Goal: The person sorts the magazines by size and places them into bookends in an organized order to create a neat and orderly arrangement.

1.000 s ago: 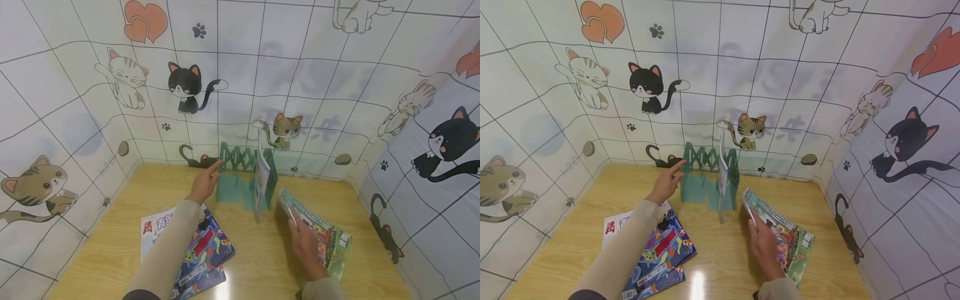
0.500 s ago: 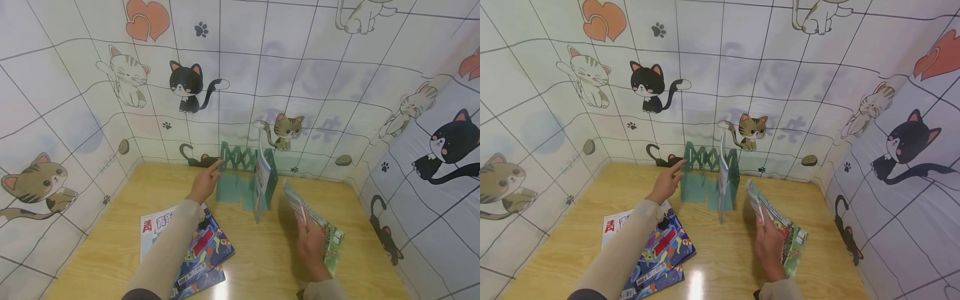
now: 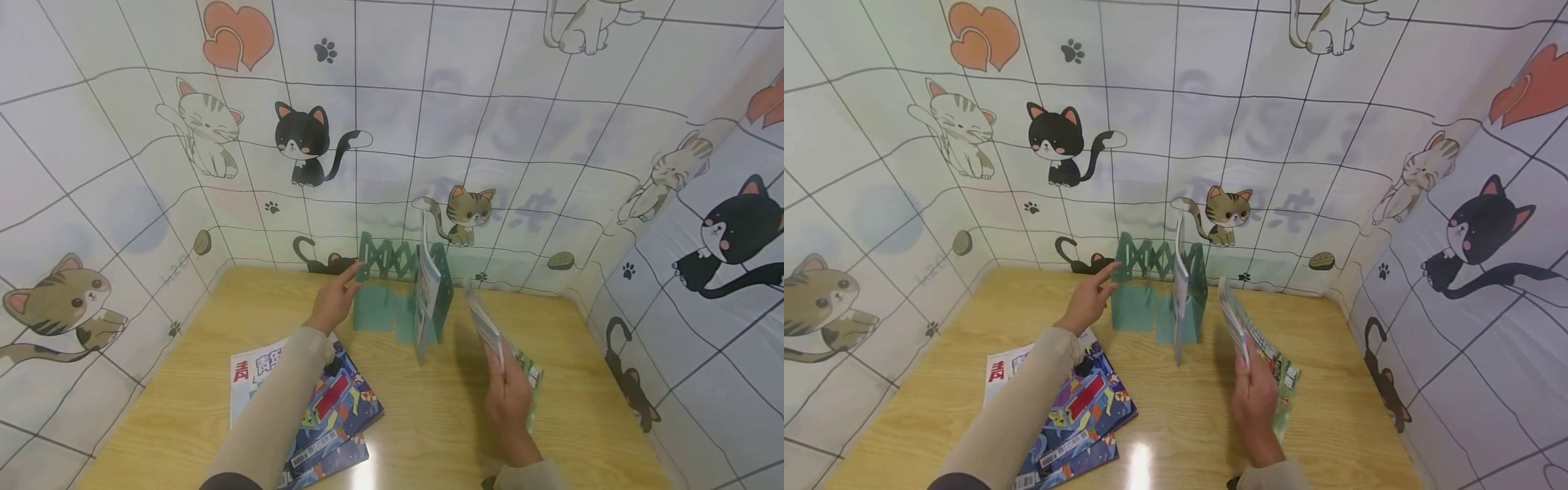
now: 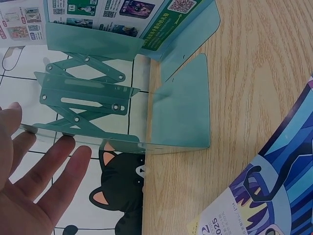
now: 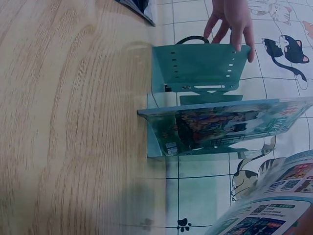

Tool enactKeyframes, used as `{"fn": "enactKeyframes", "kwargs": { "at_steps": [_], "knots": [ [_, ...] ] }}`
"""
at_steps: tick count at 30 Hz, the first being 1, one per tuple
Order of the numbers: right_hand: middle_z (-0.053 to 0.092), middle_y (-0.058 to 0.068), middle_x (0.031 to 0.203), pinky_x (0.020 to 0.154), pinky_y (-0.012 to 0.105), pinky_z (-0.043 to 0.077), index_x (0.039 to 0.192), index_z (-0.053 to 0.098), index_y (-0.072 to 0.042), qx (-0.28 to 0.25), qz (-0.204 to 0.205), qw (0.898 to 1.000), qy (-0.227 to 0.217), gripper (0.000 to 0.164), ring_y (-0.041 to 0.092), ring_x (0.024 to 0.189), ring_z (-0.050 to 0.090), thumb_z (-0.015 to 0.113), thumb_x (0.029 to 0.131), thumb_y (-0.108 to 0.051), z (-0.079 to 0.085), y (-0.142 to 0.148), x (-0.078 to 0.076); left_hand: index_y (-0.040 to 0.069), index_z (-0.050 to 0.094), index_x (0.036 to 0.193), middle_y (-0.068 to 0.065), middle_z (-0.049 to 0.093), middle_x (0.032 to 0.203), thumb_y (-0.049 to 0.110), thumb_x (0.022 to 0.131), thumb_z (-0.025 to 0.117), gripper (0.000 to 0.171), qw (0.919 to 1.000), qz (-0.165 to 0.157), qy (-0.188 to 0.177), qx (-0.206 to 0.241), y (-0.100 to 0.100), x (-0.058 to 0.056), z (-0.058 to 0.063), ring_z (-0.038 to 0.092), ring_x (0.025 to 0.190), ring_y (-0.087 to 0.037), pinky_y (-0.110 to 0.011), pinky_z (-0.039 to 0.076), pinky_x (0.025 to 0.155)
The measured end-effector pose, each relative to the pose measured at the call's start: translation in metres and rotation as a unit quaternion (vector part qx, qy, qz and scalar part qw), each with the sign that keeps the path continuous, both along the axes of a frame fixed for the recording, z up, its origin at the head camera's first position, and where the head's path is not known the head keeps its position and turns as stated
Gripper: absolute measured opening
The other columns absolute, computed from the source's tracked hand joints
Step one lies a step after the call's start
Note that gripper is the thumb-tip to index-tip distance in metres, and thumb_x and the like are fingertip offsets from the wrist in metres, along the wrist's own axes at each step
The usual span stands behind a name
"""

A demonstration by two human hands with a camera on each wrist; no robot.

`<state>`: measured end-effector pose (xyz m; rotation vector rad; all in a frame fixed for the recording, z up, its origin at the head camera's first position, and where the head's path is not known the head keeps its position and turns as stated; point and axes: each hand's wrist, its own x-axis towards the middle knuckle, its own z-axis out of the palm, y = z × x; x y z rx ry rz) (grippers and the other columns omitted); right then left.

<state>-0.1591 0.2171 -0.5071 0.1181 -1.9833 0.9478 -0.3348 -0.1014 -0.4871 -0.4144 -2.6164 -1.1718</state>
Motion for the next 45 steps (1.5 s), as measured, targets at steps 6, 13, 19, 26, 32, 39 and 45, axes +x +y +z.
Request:
{"fn": "enactKeyframes", "kwargs": {
  "at_steps": [6,13,19,26,32,39,45],
  "knots": [
    [0.064,0.03,0.111,0.098,0.017,0.04,0.123,0.059,0.012,-0.007,0.039,0.994,0.1,0.044,0.011,0.116,0.057,0.056,0.08,0.019,0.008,-0.006,0.0,0.032,0.045,0.146,-0.006,0.065,0.121,0.023,0.1,0.057,0.048,1.0,0.0,-0.008,0.004,0.0,0.0,0.0,0.049,0.049,-0.014,-0.031,0.038,0.044],
    [0.064,0.035,0.101,0.095,0.016,0.042,0.114,0.06,0.019,-0.003,0.049,0.989,0.137,0.035,0.003,0.113,0.055,0.054,0.079,0.018,0.013,-0.012,0.005,0.035,0.044,0.146,-0.007,0.058,0.134,0.024,0.1,0.056,0.049,0.9999,0.0,-0.011,0.004,0.0,0.001,0.002,0.05,0.05,-0.015,-0.031,0.039,0.045],
    [0.066,0.03,0.102,0.093,0.017,0.044,0.114,0.062,0.016,-0.001,0.061,0.989,0.131,0.033,0.004,0.113,0.057,0.055,0.082,0.011,0.007,-0.011,0.01,0.039,0.044,0.145,-0.005,0.059,0.134,0.024,0.1,0.056,0.049,0.9999,0.002,-0.015,0.002,0.001,0.003,0.003,0.052,0.052,-0.014,-0.031,0.04,0.047],
    [0.066,0.03,0.099,0.092,0.017,0.044,0.11,0.063,0.016,-0.004,0.059,0.988,0.144,0.031,0.008,0.108,0.06,0.055,0.081,0.01,0.004,-0.017,0.013,0.039,0.043,0.145,-0.005,0.061,0.129,0.026,0.1,0.055,0.048,0.9999,0.004,-0.013,-0.006,0.001,0.004,0.005,0.051,0.05,-0.014,-0.031,0.039,0.046],
    [0.066,0.028,0.096,0.089,0.015,0.045,0.11,0.063,0.017,-0.014,0.063,0.988,0.14,0.03,0.011,0.102,0.063,0.053,0.082,0.013,0.013,-0.026,0.021,0.038,0.044,0.145,-0.006,0.059,0.133,0.021,0.099,0.057,0.05,0.9999,0.006,-0.015,-0.003,0.002,0.004,0.006,0.05,0.05,-0.015,-0.032,0.038,0.046],
    [0.065,0.032,0.102,0.089,0.017,0.046,0.113,0.06,0.019,-0.04,0.088,0.986,0.132,0.035,0.006,0.111,0.059,0.048,0.08,0.02,0.022,-0.033,0.026,0.036,0.046,0.144,-0.007,0.059,0.133,0.019,0.099,0.059,0.051,0.9999,0.008,-0.008,0.004,0.002,0.003,0.004,0.053,0.053,-0.014,-0.032,0.04,0.047],
    [0.066,0.026,0.11,0.089,0.019,0.048,0.12,0.059,0.016,-0.066,0.098,0.986,0.12,0.035,0.012,0.11,0.062,0.047,0.087,0.017,0.02,-0.035,0.028,0.037,0.046,0.144,-0.006,0.06,0.131,0.022,0.099,0.058,0.049,1.0,0.005,-0.004,0.006,0.002,0.003,0.002,0.049,0.049,-0.014,-0.031,0.038,0.045]
  ]
}}
